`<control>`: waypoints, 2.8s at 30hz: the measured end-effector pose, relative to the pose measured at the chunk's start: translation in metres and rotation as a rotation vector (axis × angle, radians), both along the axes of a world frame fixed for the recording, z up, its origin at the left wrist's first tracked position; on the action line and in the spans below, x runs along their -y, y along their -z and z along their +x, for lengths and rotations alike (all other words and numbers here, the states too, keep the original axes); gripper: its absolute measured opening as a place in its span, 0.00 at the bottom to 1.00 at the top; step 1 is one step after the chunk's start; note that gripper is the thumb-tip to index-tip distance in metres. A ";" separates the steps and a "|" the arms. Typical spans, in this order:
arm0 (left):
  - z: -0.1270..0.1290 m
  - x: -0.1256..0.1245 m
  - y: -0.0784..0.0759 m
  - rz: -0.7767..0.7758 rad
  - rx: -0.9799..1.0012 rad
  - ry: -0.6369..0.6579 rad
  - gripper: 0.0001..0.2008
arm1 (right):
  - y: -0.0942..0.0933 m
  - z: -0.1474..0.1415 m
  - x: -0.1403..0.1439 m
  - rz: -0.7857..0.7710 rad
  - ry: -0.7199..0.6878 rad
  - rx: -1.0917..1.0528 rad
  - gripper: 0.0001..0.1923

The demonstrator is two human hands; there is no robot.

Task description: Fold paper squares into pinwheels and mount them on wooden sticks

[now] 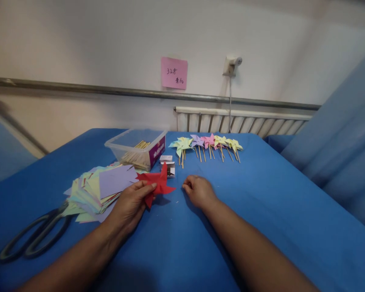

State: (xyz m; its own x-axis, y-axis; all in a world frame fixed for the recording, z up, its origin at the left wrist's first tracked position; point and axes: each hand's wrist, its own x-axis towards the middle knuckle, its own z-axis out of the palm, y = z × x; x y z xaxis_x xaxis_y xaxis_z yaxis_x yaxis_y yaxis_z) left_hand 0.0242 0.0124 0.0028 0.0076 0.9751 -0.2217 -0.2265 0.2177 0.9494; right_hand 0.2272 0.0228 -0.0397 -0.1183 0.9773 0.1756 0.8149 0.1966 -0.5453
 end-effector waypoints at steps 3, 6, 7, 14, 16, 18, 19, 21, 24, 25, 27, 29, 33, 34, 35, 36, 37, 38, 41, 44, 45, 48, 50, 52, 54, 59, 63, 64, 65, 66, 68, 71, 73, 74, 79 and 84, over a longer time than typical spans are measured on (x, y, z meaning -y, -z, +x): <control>0.000 -0.001 0.001 0.010 -0.021 -0.004 0.12 | -0.002 -0.005 0.001 -0.005 -0.041 0.081 0.04; 0.000 -0.001 0.003 0.038 -0.053 -0.009 0.12 | -0.006 -0.005 0.004 0.017 -0.059 0.161 0.06; 0.000 -0.001 0.004 0.050 -0.068 -0.012 0.13 | -0.007 -0.004 0.005 0.027 -0.066 0.203 0.08; 0.003 0.003 0.004 0.106 -0.192 -0.017 0.14 | -0.015 -0.012 0.011 0.043 -0.093 0.487 0.11; 0.004 0.003 0.005 0.124 -0.213 -0.017 0.13 | -0.018 -0.016 0.014 0.043 -0.100 0.524 0.11; 0.004 0.002 0.007 0.135 -0.227 -0.020 0.13 | -0.021 -0.019 0.015 0.037 -0.104 0.541 0.12; 0.003 0.002 0.008 0.138 -0.231 -0.022 0.13 | -0.022 -0.020 0.016 0.034 -0.108 0.544 0.12; 0.003 0.001 0.009 0.138 -0.237 -0.025 0.13 | -0.023 -0.022 0.016 0.024 -0.119 0.544 0.12; 0.004 0.001 0.008 0.135 -0.241 -0.018 0.14 | -0.022 -0.022 0.014 0.015 -0.114 0.531 0.11; 0.004 0.002 0.007 0.135 -0.247 -0.016 0.15 | -0.021 -0.021 0.013 0.010 -0.094 0.517 0.10; 0.004 0.003 0.005 0.135 -0.257 -0.017 0.15 | -0.017 -0.017 0.010 0.003 -0.052 0.463 0.11; 0.005 0.003 0.004 0.133 -0.268 -0.018 0.15 | -0.012 -0.012 0.005 -0.016 -0.024 0.373 0.10; 0.005 0.003 0.005 0.134 -0.283 -0.012 0.14 | -0.006 -0.001 -0.003 -0.101 0.003 0.211 0.06; 0.004 0.002 0.006 0.136 -0.282 -0.009 0.15 | -0.006 0.001 -0.004 -0.111 0.004 0.199 0.05; 0.004 0.002 0.006 0.137 -0.280 -0.005 0.15 | -0.006 0.002 -0.005 -0.114 0.000 0.197 0.05; 0.004 0.002 0.007 0.137 -0.277 -0.001 0.15 | -0.007 0.002 -0.004 -0.113 -0.004 0.199 0.05; 0.004 0.002 0.007 0.137 -0.275 0.002 0.15 | -0.008 0.002 -0.003 -0.106 -0.007 0.206 0.06; 0.004 0.002 0.007 0.138 -0.273 0.005 0.15 | -0.009 0.001 -0.002 -0.098 -0.010 0.219 0.06; 0.005 0.002 0.008 0.139 -0.276 0.010 0.15 | -0.012 -0.003 0.005 -0.046 -0.020 0.304 0.08; 0.005 0.001 0.009 0.143 -0.272 0.012 0.16 | -0.014 -0.006 0.010 -0.002 -0.027 0.408 0.11; 0.005 0.001 0.008 0.142 -0.272 0.012 0.16 | -0.014 -0.007 0.011 0.003 -0.027 0.429 0.11; 0.004 0.001 0.006 0.139 -0.280 0.002 0.15 | -0.013 -0.006 0.012 0.004 -0.017 0.427 0.10; 0.004 0.001 0.003 0.135 -0.286 -0.012 0.14 | -0.012 -0.004 0.010 0.003 0.004 0.373 0.09; 0.003 0.001 0.000 0.137 -0.290 -0.031 0.13 | -0.010 -0.003 0.008 0.002 0.014 0.310 0.08; 0.002 0.001 -0.002 0.144 -0.294 -0.044 0.13 | -0.010 -0.003 0.007 0.006 -0.014 0.265 0.09; 0.003 0.002 -0.002 0.150 -0.310 -0.034 0.13 | -0.012 -0.006 0.008 0.009 -0.132 0.234 0.11; 0.003 0.001 0.000 0.155 -0.291 -0.023 0.14 | -0.010 -0.006 0.007 -0.006 -0.117 0.239 0.10; 0.003 0.001 0.001 0.153 -0.286 -0.025 0.14 | -0.009 -0.006 0.006 -0.006 -0.111 0.233 0.10; 0.003 0.001 0.001 0.150 -0.282 -0.025 0.14 | -0.008 -0.005 0.006 -0.006 -0.109 0.229 0.10; 0.003 0.001 0.001 0.147 -0.280 -0.023 0.14 | -0.007 -0.005 0.005 -0.006 -0.105 0.227 0.10; 0.003 0.001 0.001 0.143 -0.279 -0.014 0.14 | -0.006 -0.005 0.004 0.000 -0.104 0.229 0.10; 0.003 0.002 0.000 0.150 -0.278 -0.015 0.14 | -0.004 -0.002 0.002 0.003 -0.085 0.185 0.08; 0.003 0.002 -0.001 0.149 -0.271 -0.027 0.14 | -0.004 0.001 0.000 -0.006 -0.036 0.112 0.07; 0.003 0.002 -0.002 0.146 -0.269 -0.035 0.13 | -0.004 0.003 -0.001 -0.011 -0.004 0.079 0.07; 0.003 0.001 -0.003 0.139 -0.269 -0.043 0.14 | -0.001 0.013 -0.007 0.013 0.008 0.044 0.06; 0.003 0.000 0.001 0.135 -0.273 -0.030 0.14 | 0.000 0.012 -0.004 0.057 -0.151 0.111 0.07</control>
State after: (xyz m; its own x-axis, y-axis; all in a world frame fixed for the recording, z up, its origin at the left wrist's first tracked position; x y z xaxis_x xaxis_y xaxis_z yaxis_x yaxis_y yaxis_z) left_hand 0.0274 0.0122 0.0022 -0.0632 0.9948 -0.0803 0.0367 0.0828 0.9959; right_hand 0.2392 0.0264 -0.0397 -0.2849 0.9357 0.2079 0.8283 0.3495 -0.4380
